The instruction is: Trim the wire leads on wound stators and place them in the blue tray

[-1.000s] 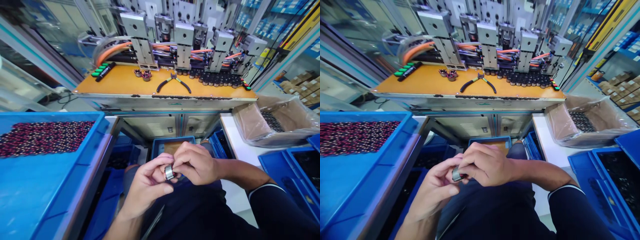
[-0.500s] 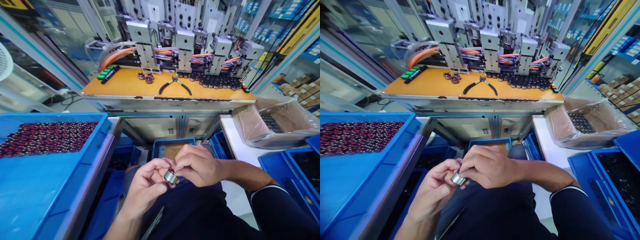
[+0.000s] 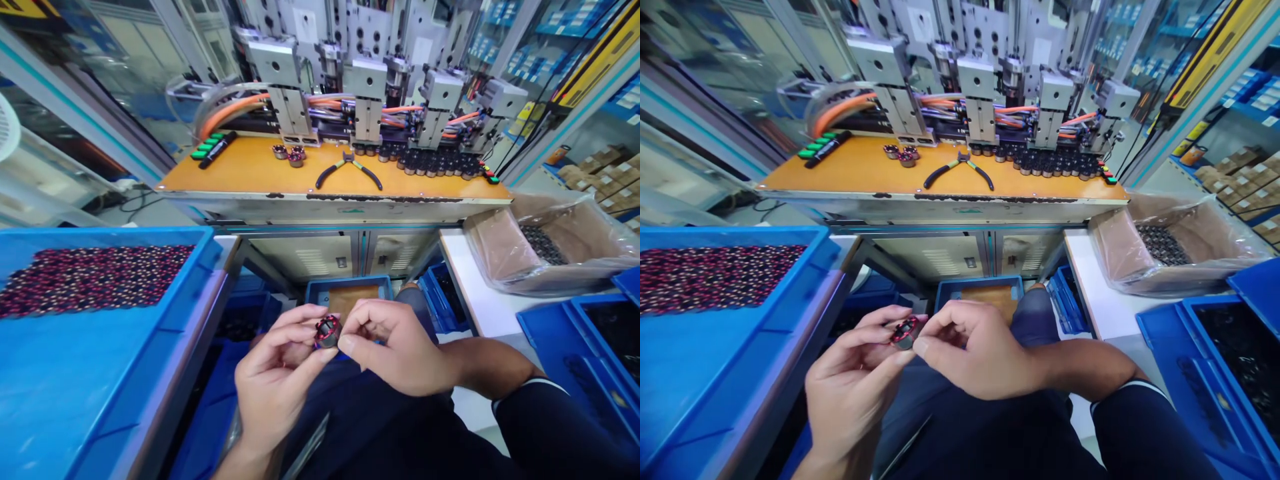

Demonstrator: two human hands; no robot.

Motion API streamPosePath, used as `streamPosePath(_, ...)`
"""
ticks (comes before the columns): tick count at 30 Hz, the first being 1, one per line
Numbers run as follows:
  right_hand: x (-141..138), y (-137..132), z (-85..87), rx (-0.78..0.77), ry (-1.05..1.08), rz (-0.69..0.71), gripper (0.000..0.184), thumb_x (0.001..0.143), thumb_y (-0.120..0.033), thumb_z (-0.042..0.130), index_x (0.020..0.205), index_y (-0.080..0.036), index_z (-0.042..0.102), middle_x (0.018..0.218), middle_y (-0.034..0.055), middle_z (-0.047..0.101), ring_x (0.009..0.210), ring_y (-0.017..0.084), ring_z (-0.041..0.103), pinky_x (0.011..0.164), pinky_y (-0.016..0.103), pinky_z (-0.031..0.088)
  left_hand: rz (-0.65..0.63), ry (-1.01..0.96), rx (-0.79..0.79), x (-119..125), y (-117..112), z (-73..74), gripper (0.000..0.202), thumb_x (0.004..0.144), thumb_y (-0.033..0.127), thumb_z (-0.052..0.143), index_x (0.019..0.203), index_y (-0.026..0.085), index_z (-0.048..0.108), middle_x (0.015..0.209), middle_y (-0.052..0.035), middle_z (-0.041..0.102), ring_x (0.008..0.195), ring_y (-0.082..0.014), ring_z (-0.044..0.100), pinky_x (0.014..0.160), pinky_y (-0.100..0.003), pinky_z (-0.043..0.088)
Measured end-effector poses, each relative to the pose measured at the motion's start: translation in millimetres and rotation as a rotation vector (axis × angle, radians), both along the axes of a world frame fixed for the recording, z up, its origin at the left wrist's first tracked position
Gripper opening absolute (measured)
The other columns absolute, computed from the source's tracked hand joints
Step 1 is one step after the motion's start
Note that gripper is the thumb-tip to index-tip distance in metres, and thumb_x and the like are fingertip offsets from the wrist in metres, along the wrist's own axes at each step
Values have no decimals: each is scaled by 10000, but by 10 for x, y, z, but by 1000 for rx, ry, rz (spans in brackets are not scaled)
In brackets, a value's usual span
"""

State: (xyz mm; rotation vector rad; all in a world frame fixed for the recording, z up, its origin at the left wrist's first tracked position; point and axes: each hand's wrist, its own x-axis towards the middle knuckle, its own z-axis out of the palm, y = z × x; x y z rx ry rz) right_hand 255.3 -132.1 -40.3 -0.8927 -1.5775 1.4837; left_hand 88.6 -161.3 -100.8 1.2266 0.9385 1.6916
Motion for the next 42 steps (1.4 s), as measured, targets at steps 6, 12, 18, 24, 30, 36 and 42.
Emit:
streamPosePath(6,12,141,-42,-446,95,100,437,649,-418,872,835,-157,575,652,-61,572,535,69,559,500,189,490,-21,-29,29,-33,36,-15,346,729,-18,774,952,242,729,1094,11,759,987,-175,758,874,-276,632)
streamPosePath(12,-56,173,-271,-467,293,229,487,724,-507,821,968,-127,638,711,-20,643,577,87,634,563,218,542,-81,-85,40,-45,77,-47,355,727,18,799,985,257,753,1089,-5,784,1080,-225,734,935,-331,614)
streamPosePath(18,-102,177,-394,-191,306,141,419,791,-489,774,993,-158,614,718,-6,652,557,103,617,545,244,550,-27,-231,-77,53,234,-99,50,844,293,748,873,281,787,1044,-31,807,986,-269,766,861,-433,639)
streamPosePath(24,72,411,-464,1114,-172,-279,215,859,-202,693,1065,-171,639,811,47,714,721,142,680,680,243,579,332,47,-240,30,162,-211,149,834,266,754,980,245,776,992,-24,804,905,-157,753,850,-249,596)
streamPosePath(30,214,516,-552,1546,-353,-186,184,905,-142,575,1078,-146,638,847,89,736,749,197,702,611,317,596,208,627,134,-26,-64,21,571,748,145,809,1287,260,659,1146,-37,763,959,-205,731,918,-302,575)
streamPosePath(36,161,386,-453,1333,-240,-191,82,887,-184,652,965,-171,673,839,61,726,721,151,682,646,258,599,157,626,113,9,38,129,422,799,158,766,1195,287,698,1054,3,773,870,-177,725,877,-298,579)
streamPosePath(42,123,302,-283,859,11,-104,177,901,-301,708,938,-129,687,796,70,698,679,115,652,641,214,562,92,628,137,-34,14,145,468,795,95,753,1218,284,689,1151,0,736,979,-150,705,928,-236,553)
